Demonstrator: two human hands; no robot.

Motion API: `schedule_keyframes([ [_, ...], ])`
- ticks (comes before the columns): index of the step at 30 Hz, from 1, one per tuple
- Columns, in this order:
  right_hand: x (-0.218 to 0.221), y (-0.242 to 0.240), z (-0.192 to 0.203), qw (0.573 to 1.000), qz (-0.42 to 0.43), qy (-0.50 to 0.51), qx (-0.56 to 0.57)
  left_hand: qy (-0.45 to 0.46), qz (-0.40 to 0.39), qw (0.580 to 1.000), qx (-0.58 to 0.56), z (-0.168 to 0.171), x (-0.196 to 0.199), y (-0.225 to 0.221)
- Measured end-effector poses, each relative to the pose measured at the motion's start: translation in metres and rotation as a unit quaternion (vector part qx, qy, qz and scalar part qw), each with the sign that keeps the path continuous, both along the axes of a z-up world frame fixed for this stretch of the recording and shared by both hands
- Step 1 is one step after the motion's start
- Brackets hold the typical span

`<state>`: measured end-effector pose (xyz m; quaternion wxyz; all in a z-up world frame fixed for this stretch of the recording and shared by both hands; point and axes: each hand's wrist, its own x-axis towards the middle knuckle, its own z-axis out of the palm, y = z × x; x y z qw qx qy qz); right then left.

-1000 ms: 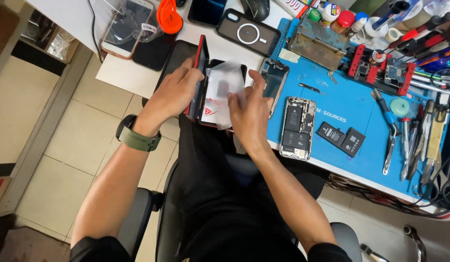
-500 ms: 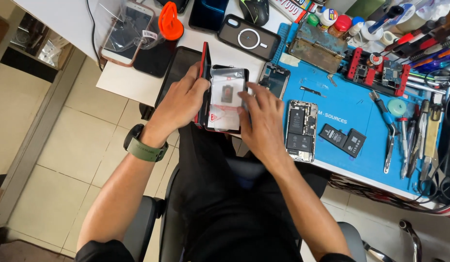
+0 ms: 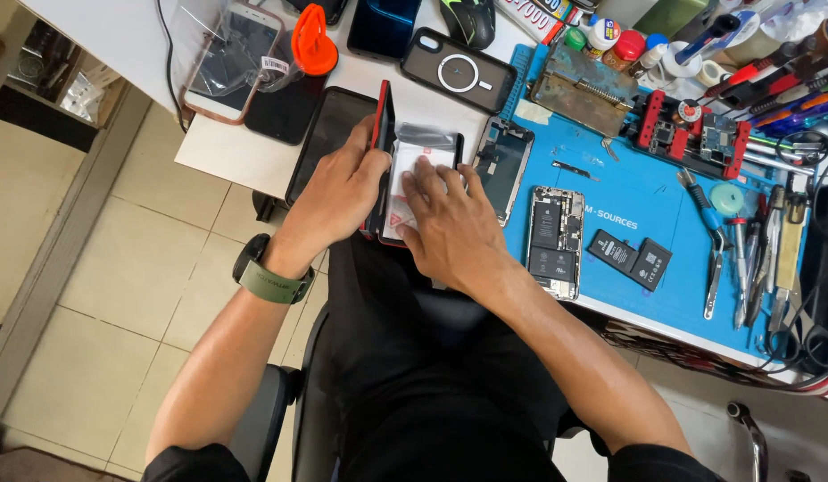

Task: The person is replacing a mobile phone battery by unboxing a new one and prying the old one out of the device chassis.

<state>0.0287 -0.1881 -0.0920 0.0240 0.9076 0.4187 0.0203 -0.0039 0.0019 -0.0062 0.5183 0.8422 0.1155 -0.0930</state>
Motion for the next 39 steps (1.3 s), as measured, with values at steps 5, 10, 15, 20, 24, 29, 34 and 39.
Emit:
schedule_keyframes([
  [5,0.007,-0.007,0.005,0.999,0.002,0.028,0.027,-0.015,0.000,1.000,-0.013,-0.011,0.000,0.002],
  [10,0.028,-0.018,-0.003,0.989,-0.003,0.064,0.130,-0.037,-0.001,0.999,-0.019,-0.014,0.001,0.001],
  [15,0.067,-0.020,0.011,0.978,-0.032,0.121,0.169,-0.023,0.011,1.000,-0.013,-0.007,-0.002,-0.003],
  [20,0.072,-0.012,0.019,0.979,-0.042,0.148,0.131,-0.024,0.022,0.999,-0.013,-0.006,-0.003,-0.005],
  [24,0.070,-0.014,0.017,0.980,-0.052,0.146,0.127,-0.030,0.029,0.999,-0.024,-0.004,-0.006,-0.008],
  [29,0.067,-0.020,0.006,0.983,-0.064,0.112,0.131,-0.033,0.030,0.999,-0.019,0.002,-0.007,-0.012],
  [34,0.062,-0.026,0.000,0.983,-0.059,0.096,0.148,-0.034,0.022,0.999,-0.005,0.001,-0.006,-0.013],
  [39,0.057,-0.034,-0.001,0.978,-0.039,0.070,0.192,-0.004,0.017,1.000,0.015,0.007,-0.006,-0.017],
])
